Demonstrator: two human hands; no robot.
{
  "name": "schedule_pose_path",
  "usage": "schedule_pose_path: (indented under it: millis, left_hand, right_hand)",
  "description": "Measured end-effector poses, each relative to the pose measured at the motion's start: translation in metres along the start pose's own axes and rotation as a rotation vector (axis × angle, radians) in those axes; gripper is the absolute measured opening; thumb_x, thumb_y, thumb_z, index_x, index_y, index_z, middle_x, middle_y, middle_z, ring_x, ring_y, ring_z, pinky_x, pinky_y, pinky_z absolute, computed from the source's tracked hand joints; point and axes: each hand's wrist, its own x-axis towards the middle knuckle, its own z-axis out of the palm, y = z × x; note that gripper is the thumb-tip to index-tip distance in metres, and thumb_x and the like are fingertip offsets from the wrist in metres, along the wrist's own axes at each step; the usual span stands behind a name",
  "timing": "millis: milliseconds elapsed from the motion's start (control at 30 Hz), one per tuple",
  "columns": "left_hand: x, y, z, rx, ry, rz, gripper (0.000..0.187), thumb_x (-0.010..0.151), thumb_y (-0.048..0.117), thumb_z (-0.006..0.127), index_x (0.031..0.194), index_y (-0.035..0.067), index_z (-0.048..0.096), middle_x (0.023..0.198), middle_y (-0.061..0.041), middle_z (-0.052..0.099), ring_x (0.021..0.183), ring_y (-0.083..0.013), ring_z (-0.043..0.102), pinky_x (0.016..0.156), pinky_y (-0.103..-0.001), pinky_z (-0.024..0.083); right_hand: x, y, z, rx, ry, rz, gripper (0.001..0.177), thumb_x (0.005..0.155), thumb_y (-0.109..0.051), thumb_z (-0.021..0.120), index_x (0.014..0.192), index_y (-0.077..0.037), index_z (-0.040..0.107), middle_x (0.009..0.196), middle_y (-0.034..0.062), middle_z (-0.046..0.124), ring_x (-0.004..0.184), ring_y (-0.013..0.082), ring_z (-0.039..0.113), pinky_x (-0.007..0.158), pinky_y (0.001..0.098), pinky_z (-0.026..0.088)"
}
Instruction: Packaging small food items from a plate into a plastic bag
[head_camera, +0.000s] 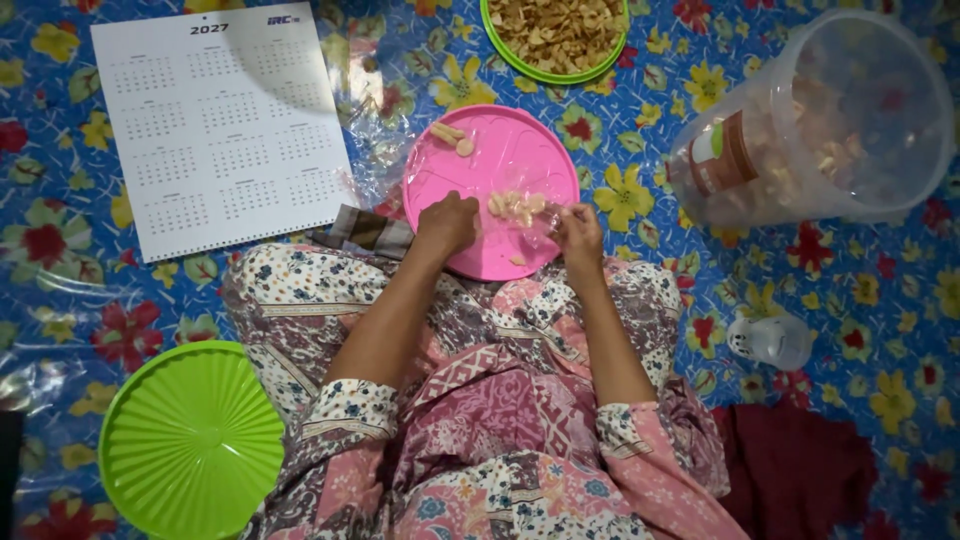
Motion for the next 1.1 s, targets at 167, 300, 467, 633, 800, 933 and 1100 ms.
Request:
schedule_pose_path:
  millis: [167, 300, 467, 633, 800, 933, 1100]
  left_hand:
    - [-0.008, 0.004, -0.008, -0.098, 0.158, 0.054, 0.024, 0.077, 0.013, 0.061, 0.101, 0.012, 0.06, 0.1, -0.017, 0.054, 0.085, -0.0448, 0.062, 0.076, -0.053, 0.051]
    - [-0.009, 0.016, -0.023, -0.255, 0.439, 0.178, 0.014, 0.082, 0.014, 0.059, 0.095, 0.012, 0.061, 0.084, -0.013, 0.054, 0.076, -0.0378, 0.064, 0.068, -0.046, 0.054]
    - [-0.014, 0.034, -0.039, -0.545, 0.504, 0.294, 0.016, 0.085, 0.028, 0.065, 0.093, 0.014, 0.066, 0.077, -0.009, 0.06, 0.072, -0.0275, 0.065, 0.067, -0.038, 0.053]
    - [-0.03, 0.052, -0.045, -0.694, 0.296, 0.409, 0.03, 0.076, 0.024, 0.074, 0.095, 0.003, 0.066, 0.079, -0.02, 0.064, 0.074, -0.0342, 0.065, 0.07, -0.045, 0.052]
    - [-0.031, 0.055, -0.049, -0.645, 0.223, 0.427, 0.015, 0.077, 0.019, 0.072, 0.087, 0.009, 0.069, 0.073, -0.013, 0.065, 0.07, -0.0294, 0.066, 0.067, -0.04, 0.052]
    - [-0.028, 0.053, -0.051, -0.6, 0.234, 0.409, 0.01, 0.077, 0.017, 0.07, 0.085, 0.012, 0.068, 0.071, -0.009, 0.065, 0.069, -0.0258, 0.066, 0.065, -0.037, 0.053]
    - [-0.017, 0.046, -0.048, -0.59, 0.278, 0.376, 0.007, 0.079, 0.014, 0.068, 0.086, 0.014, 0.068, 0.073, -0.008, 0.065, 0.07, -0.0239, 0.066, 0.066, -0.035, 0.052]
  right_hand:
    - [-0.004, -0.001, -0.006, 0.14, -0.046, 0.019, 0.01, 0.091, -0.019, 0.056, 0.097, -0.018, 0.048, 0.086, 0.0061, 0.069, 0.075, 0.0141, 0.069, 0.066, 0.0246, 0.056]
    - [-0.012, -0.008, 0.002, 0.041, -0.083, -0.078, 0.012, 0.091, -0.016, 0.057, 0.1, -0.015, 0.049, 0.081, 0.0073, 0.068, 0.07, 0.0137, 0.067, 0.06, 0.0211, 0.055]
    - [-0.012, -0.005, 0.01, -0.122, -0.113, -0.198, 0.011, 0.091, -0.016, 0.059, 0.099, -0.014, 0.051, 0.077, 0.0028, 0.063, 0.065, 0.0095, 0.062, 0.056, 0.0172, 0.051]
    - [-0.026, -0.022, 0.024, -0.292, -0.197, -0.272, 0.009, 0.087, -0.013, 0.065, 0.094, -0.01, 0.06, 0.076, 0.002, 0.063, 0.064, 0.0078, 0.057, 0.055, 0.0199, 0.048]
    - [-0.022, -0.023, 0.031, -0.286, -0.247, -0.288, 0.009, 0.084, -0.011, 0.068, 0.092, -0.009, 0.063, 0.075, 0.0047, 0.065, 0.064, 0.0081, 0.058, 0.056, 0.0195, 0.047]
    - [-0.021, -0.026, 0.035, -0.283, -0.265, -0.288, 0.011, 0.084, -0.01, 0.068, 0.095, -0.008, 0.064, 0.076, 0.0065, 0.066, 0.065, 0.0086, 0.058, 0.058, 0.0198, 0.047]
    - [-0.02, -0.029, 0.034, -0.341, -0.284, -0.337, 0.012, 0.084, -0.01, 0.069, 0.096, -0.007, 0.067, 0.083, 0.0062, 0.065, 0.072, 0.0093, 0.058, 0.064, 0.0225, 0.048]
